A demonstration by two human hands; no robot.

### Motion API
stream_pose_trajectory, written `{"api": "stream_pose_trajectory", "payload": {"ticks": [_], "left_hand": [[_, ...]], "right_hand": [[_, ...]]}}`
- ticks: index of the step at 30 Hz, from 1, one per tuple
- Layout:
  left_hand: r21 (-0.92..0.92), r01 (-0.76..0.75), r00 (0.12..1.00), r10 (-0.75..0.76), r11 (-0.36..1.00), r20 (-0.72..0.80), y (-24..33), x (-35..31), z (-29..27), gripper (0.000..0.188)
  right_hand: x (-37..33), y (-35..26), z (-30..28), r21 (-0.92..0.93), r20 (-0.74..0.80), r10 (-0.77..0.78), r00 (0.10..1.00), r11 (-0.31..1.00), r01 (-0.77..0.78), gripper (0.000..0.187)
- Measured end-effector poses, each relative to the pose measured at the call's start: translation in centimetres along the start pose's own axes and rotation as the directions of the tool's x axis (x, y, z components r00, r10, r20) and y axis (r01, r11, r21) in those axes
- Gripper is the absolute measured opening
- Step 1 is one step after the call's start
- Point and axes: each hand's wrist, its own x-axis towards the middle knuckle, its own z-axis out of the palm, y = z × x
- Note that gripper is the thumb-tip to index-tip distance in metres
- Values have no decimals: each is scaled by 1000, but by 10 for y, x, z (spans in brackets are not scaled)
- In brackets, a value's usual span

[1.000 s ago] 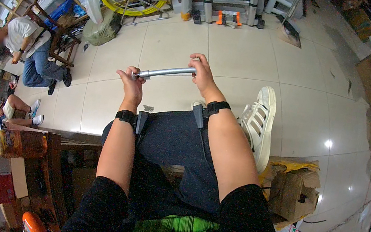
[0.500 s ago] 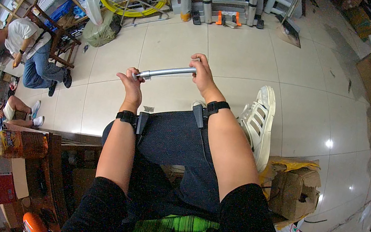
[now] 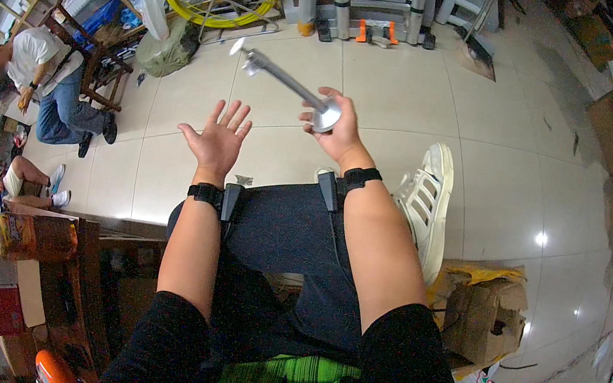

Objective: Assembling a metal hardware stand component.

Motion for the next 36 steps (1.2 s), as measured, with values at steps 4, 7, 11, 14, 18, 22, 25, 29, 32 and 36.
{"api": "stream_pose_trajectory", "payload": {"ticks": [4, 7, 11, 14, 18, 22, 25, 29, 32, 36], "left_hand": [[-164, 148, 987, -135, 975, 86, -4, -8, 18, 106], [-84, 163, 986, -159, 983, 54, -3, 0, -3, 102], [407, 69, 995, -92, 911, 37, -20, 13, -12, 85], [442, -49, 987, -25, 896, 159, -24, 20, -16, 72], [720, -209, 971, 54, 661, 232, -14, 13, -20, 53], [837, -252, 900, -201, 486, 388, -19, 15, -38, 52], [797, -233, 948, -54, 558, 314, -33, 7, -15, 30], [787, -321, 940, 76, 527, 332, -29, 1, -11, 19], [879, -297, 954, 80, 374, 288, -17, 1, -20, 23], [924, -321, 942, 173, 206, 289, -16, 0, -15, 26]], "right_hand": [[4, 19, -9, -484, -111, 47, 993, 870, -96, 37], [3, 23, -3, -830, -117, 57, 991, 543, -130, 35], [7, 14, -9, -658, -151, 22, 988, 744, -117, 33], [9, 11, -12, -570, -176, 25, 984, 812, -123, 31], [14, 21, -11, -514, -244, 0, 970, 848, -129, 31], [20, 20, -26, -568, -290, -203, 935, 823, 3, 32], [5, 1, -22, -510, -381, -190, 905, 860, -35, 28], [-5, 1, -19, -416, -305, -108, 946, 909, -31, 24], [-2, 9, -8, -399, -306, -81, 949, 915, -51, 33], [-5, 9, 3, -424, -301, -100, 948, 905, -39, 29]]}}
